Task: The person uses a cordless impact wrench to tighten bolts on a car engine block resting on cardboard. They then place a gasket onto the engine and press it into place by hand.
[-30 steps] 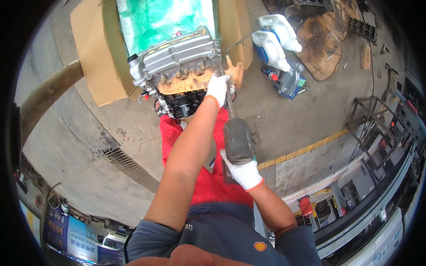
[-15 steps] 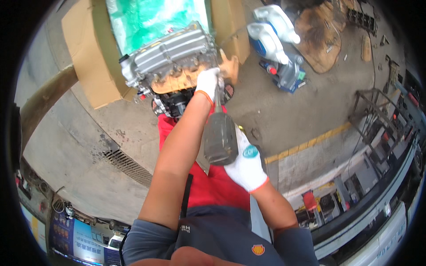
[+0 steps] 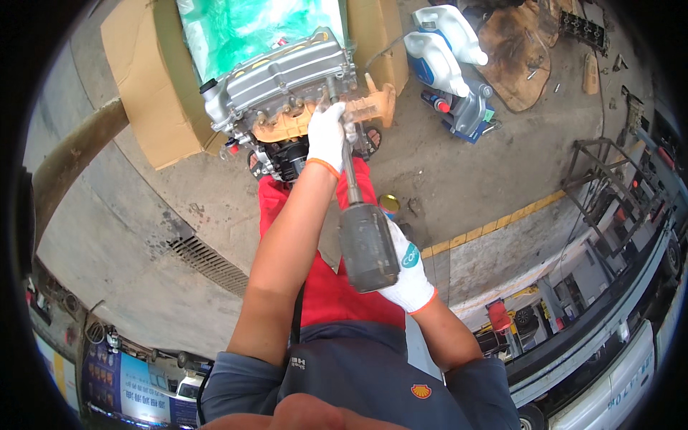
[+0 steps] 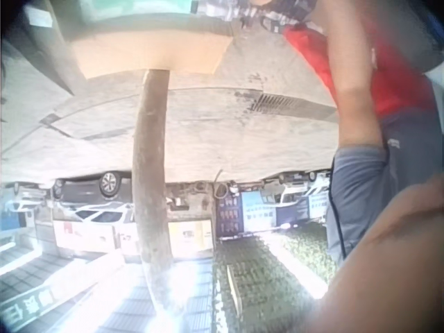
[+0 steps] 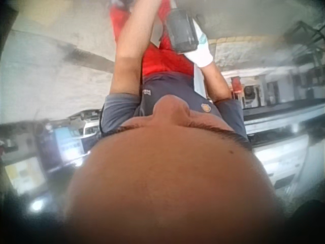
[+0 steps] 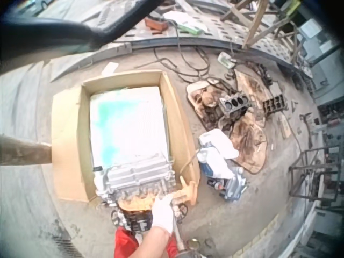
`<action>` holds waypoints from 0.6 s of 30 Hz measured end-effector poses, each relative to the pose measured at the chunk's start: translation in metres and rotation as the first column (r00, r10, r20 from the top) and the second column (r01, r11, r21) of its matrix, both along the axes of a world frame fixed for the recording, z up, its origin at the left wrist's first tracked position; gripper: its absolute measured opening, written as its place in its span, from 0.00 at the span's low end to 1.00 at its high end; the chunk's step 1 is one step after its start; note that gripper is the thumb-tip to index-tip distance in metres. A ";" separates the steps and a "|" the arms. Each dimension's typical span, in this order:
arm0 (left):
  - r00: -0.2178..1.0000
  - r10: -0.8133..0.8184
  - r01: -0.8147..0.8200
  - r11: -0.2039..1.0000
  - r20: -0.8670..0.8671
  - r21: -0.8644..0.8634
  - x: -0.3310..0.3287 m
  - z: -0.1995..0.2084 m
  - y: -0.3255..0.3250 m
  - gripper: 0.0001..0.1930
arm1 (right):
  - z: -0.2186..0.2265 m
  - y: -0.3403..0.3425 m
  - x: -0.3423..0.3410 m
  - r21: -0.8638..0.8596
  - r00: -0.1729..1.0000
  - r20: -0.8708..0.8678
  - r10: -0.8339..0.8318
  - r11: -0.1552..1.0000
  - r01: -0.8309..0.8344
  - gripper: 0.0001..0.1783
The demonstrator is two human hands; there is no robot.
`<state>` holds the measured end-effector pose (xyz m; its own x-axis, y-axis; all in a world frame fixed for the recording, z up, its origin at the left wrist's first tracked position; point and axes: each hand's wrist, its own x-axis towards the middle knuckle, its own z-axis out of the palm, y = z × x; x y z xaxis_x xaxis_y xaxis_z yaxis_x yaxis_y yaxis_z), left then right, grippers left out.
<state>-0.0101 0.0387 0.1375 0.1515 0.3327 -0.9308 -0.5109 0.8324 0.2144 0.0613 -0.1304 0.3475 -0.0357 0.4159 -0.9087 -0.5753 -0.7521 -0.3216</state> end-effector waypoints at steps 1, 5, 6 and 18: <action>1.000 0.015 -0.015 1.000 -0.016 -0.014 -0.003 0.001 -0.003 0.05 | -0.003 -0.007 0.002 -0.026 0.993 -0.068 -0.092 0.996 0.091 0.28; 0.998 0.061 -0.062 0.995 -0.020 -0.083 -0.015 -0.020 -0.029 0.08 | -0.013 -0.011 -0.006 0.014 0.981 0.101 0.165 0.986 -0.167 0.23; 0.999 0.041 -0.040 0.996 0.008 -0.075 -0.017 -0.027 -0.030 0.10 | -0.013 -0.006 -0.010 0.016 0.976 0.125 0.177 0.984 -0.180 0.24; 0.977 0.197 -0.190 0.978 0.085 -0.082 -0.011 -0.062 -0.043 0.21 | -0.016 0.025 0.022 -0.101 0.260 0.706 0.658 0.457 -0.884 0.41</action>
